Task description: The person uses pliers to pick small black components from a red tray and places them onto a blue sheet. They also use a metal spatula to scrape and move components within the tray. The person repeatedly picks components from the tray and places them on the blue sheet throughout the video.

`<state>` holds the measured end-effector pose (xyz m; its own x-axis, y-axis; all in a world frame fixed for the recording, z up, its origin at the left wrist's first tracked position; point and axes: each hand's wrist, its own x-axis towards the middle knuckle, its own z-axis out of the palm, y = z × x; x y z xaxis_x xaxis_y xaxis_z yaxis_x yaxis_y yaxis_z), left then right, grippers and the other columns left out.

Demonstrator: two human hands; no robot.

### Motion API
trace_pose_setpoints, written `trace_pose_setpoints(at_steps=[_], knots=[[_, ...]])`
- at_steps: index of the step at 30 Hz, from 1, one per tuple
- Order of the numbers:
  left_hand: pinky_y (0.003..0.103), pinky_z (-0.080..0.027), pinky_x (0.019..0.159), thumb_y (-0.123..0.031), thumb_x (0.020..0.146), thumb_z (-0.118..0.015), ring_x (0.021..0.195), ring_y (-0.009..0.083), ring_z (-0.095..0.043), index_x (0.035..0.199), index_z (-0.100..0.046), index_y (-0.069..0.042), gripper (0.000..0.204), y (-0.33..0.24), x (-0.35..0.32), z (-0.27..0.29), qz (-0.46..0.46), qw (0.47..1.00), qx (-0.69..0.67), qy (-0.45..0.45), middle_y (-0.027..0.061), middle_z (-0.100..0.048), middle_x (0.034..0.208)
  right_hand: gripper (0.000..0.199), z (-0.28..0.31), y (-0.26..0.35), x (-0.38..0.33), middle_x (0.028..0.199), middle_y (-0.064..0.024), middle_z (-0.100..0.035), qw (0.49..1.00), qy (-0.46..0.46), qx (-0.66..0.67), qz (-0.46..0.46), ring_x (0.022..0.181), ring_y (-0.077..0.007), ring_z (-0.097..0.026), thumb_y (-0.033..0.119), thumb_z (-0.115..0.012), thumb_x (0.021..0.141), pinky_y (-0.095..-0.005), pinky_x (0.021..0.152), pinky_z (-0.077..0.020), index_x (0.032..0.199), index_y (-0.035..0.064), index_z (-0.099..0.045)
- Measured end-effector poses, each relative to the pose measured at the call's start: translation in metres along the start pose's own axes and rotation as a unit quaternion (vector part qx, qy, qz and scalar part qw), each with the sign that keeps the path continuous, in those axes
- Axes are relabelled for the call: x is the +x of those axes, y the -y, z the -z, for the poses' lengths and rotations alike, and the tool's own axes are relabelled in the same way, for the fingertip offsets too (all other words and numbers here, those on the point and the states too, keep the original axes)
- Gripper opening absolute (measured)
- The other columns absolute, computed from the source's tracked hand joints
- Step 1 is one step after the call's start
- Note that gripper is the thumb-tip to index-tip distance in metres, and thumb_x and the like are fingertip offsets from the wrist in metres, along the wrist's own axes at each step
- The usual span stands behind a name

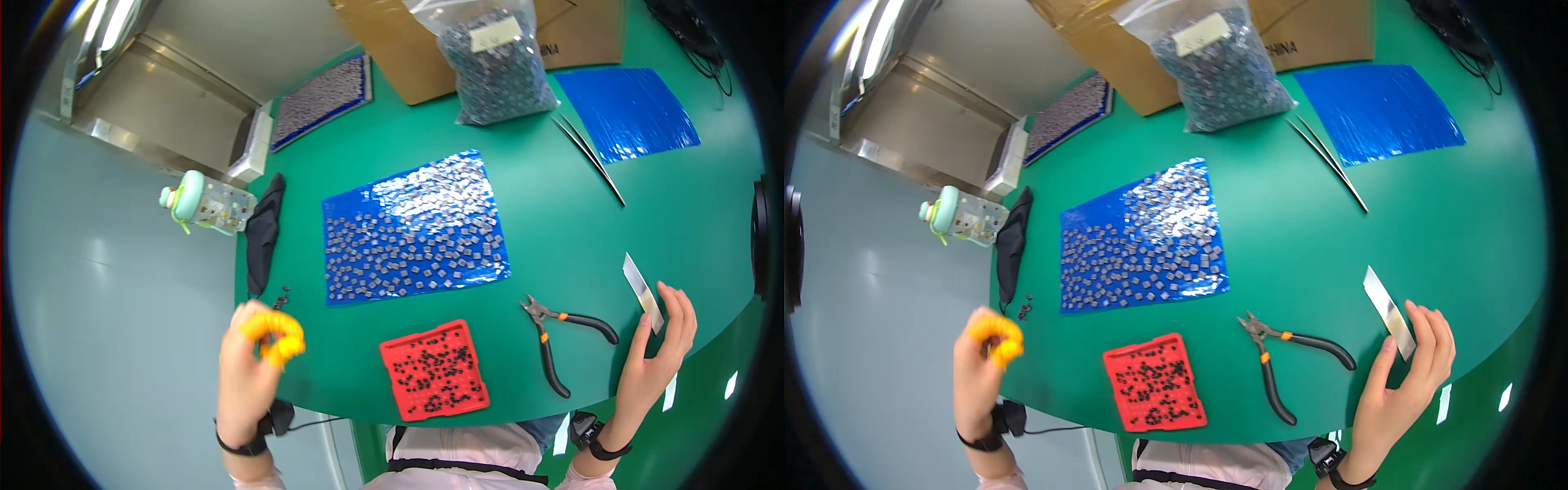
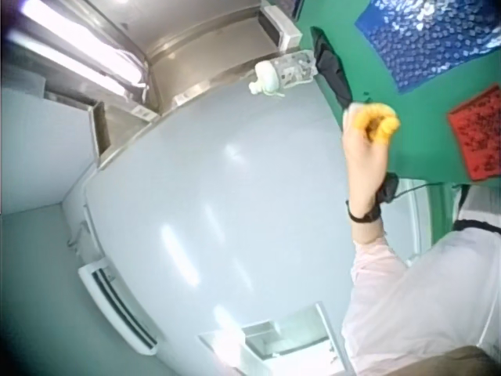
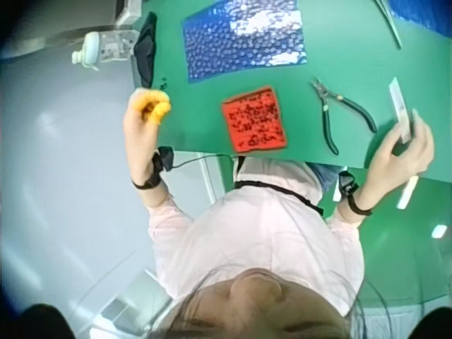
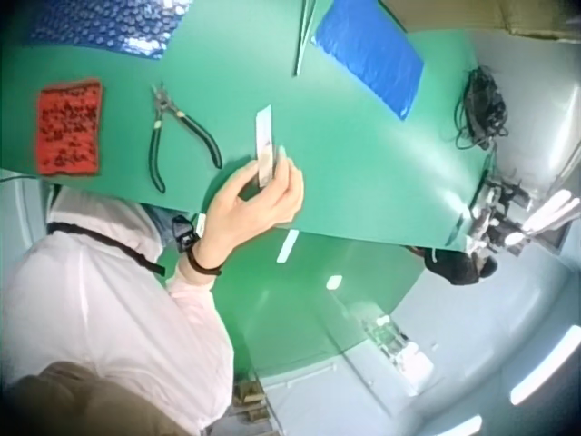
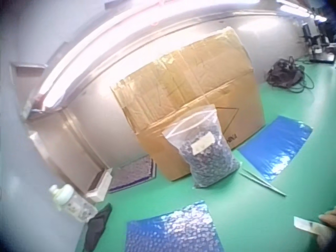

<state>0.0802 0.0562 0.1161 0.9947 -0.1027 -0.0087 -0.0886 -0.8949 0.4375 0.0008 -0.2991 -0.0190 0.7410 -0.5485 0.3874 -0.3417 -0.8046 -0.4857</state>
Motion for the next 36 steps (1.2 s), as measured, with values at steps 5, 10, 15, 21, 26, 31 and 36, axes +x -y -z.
trace_pose_setpoints(at_steps=[5,10,15,21,26,31,36], knots=[[0.026,-0.045,0.068,-0.002,0.081,-0.066,0.074,0.0135,-0.054,0.086,-0.064,0.003,0.007,0.029,0.084,0.004,-0.077,0.995,0.045,0.038,0.0064,-0.055,0.085,0.033,0.006,0.003,-0.001,0.127,-0.0104,-0.052,1.0,0.005,-0.019,-0.014,0.124,-0.0288,-0.044,0.002,-0.054,0.087,-0.0417,0.102,-0.0344,0.119,0.0051,-0.059],[0.034,-0.052,0.071,-0.006,0.08,-0.069,0.078,0.0253,-0.067,0.089,-0.07,0.003,0.013,0.059,0.152,-0.03,-0.111,0.99,0.076,0.035,0.018,-0.069,0.085,0.033,0.001,0.003,-0.002,0.127,-0.0105,-0.05,1.0,0.016,-0.014,0.002,0.124,-0.0301,-0.044,0.002,-0.055,0.085,-0.0429,0.104,-0.0305,0.118,0.0053,-0.059],[0.035,-0.053,0.075,-0.01,0.08,-0.071,0.081,0.0262,-0.068,0.093,-0.072,0.002,0.018,0.066,0.18,-0.052,-0.067,0.993,0.079,0.05,0.0194,-0.07,0.086,0.031,0.002,0.002,-0.001,0.125,-0.0109,-0.05,1.0,0.007,-0.021,0.002,0.125,-0.0306,-0.042,0.002,-0.056,0.084,-0.0434,0.104,-0.0301,0.114,0.0057,-0.06],[0.038,-0.052,0.07,-0.009,0.078,-0.071,0.075,0.0318,-0.067,0.089,-0.073,0.001,0.015,0.066,0.179,-0.054,-0.047,0.997,0.045,0.044,0.0197,-0.069,0.081,0.03,0.003,0.008,0.001,0.125,-0.0113,-0.049,1.0,-0.004,0.001,-0.017,0.122,-0.0318,-0.043,0.0,-0.057,0.082,-0.0428,0.102,-0.0322,0.112,0.0058,-0.06],[0.036,-0.052,0.068,-0.014,0.073,-0.077,0.074,0.0251,-0.066,0.087,-0.075,-0.004,0.017,0.058,0.173,-0.053,-0.06,0.997,0.041,0.003,0.0151,-0.068,0.081,0.028,0.004,0.009,0.002,0.121,-0.0111,-0.05,1.0,0.0,-0.007,-0.013,0.12,-0.031,-0.044,0.0,-0.059,0.081,-0.0428,0.101,-0.032,0.108,0.0054,-0.06],[0.029,-0.05,0.068,-0.011,0.082,-0.072,0.071,0.0166,-0.063,0.095,-0.072,-0.002,0.016,0.07,0.161,-0.037,-0.036,0.997,-0.028,-0.058,0.01,-0.068,0.081,0.026,0.0,0.012,0.001,0.118,-0.01,-0.052,1.0,-0.004,0.005,0.008,0.118,-0.0297,-0.046,0.001,-0.06,0.081,-0.0426,0.1,-0.0313,0.106,0.0054,-0.061],[0.023,-0.045,0.073,-0.01,0.098,-0.049,0.085,0.009,-0.058,0.121,-0.061,-0.006,0.026,0.041,0.101,0.0,-0.07,0.975,-0.202,-0.055,0.0026,-0.065,0.093,0.018,0.008,0.006,0.001,0.117,-0.011,-0.054,0.999,-0.003,0.051,0.01,0.116,-0.0297,-0.047,0.004,-0.055,0.088,-0.0417,0.1,-0.032,0.104,0.0042,-0.063]])
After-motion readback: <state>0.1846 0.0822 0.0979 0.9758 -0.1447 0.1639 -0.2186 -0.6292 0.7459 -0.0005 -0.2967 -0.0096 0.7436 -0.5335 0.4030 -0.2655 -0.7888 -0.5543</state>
